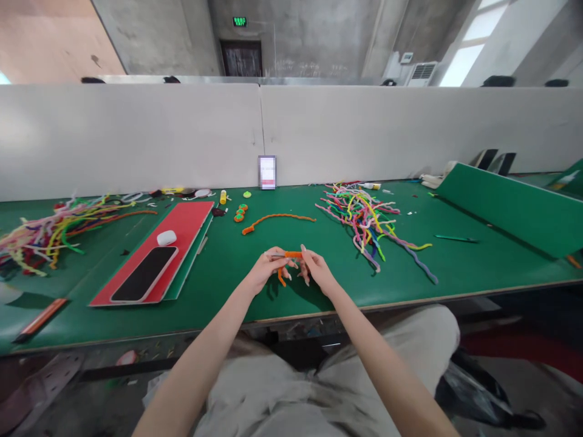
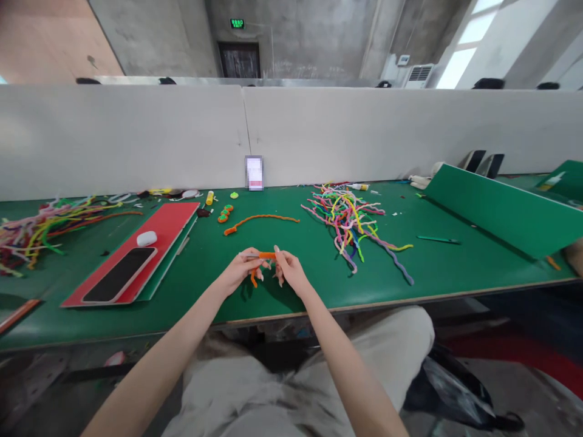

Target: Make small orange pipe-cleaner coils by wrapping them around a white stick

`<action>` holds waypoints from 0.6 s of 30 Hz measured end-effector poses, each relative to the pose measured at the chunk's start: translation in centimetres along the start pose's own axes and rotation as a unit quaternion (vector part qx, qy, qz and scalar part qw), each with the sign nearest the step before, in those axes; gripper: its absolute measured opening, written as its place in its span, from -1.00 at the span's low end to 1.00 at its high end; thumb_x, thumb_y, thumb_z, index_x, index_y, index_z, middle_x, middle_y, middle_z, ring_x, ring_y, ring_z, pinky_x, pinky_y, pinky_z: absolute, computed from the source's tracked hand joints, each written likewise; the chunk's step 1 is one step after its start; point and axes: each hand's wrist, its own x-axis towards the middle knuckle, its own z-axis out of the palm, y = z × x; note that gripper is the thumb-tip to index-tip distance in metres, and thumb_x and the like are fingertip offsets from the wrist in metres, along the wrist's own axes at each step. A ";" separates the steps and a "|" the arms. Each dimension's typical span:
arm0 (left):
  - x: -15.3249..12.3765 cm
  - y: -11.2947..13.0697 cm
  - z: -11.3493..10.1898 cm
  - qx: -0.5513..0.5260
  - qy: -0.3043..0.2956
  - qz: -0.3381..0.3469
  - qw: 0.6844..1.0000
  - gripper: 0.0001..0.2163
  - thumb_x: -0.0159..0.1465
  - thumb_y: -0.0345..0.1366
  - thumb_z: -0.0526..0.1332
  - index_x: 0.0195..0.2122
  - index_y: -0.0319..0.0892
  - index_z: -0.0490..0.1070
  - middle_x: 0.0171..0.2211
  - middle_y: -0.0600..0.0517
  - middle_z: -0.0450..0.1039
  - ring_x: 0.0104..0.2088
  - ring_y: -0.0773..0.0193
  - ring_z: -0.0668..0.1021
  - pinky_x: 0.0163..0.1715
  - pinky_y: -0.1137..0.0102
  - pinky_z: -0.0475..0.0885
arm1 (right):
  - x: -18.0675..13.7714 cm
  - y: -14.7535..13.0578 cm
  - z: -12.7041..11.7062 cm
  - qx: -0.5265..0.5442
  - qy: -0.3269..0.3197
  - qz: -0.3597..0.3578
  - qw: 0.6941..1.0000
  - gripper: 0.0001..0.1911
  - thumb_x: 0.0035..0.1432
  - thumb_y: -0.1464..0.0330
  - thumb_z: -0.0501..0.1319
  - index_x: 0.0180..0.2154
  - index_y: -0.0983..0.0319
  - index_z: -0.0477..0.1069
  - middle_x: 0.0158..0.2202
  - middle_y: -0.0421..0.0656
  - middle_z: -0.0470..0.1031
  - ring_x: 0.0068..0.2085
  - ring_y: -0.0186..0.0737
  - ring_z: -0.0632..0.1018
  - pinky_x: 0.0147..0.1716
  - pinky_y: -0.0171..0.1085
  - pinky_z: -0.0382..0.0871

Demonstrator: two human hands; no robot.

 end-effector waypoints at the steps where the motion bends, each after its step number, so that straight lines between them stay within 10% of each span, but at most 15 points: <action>1: 0.3 0.0 -0.2 -0.004 -0.002 -0.011 1.000 -0.75 0.04 -0.26 0.28 -0.38 -0.24 0.22 -0.43 0.00 0.51 -0.62 0.38 0.50 -0.53 0.44 0.42 | 0.2 -0.2 -0.2 0.005 -0.012 0.005 1.000 -0.62 0.05 0.01 0.06 -0.45 0.22 0.25 -0.72 -0.38 0.25 -0.79 -0.46 0.27 -0.75 -0.42 0.20; 18: 5.5 3.4 -6.2 0.034 0.081 -0.081 0.993 -0.73 -0.02 -0.26 0.32 -0.34 -0.28 0.33 -0.50 -0.03 0.51 -0.58 0.35 0.49 -0.49 0.43 0.36 | 10.3 -2.1 0.5 -0.151 -0.149 -0.002 0.977 -0.61 0.10 0.06 0.04 -0.52 0.24 0.29 -0.79 -0.36 0.19 -0.74 -0.41 0.33 -0.65 -0.40 0.27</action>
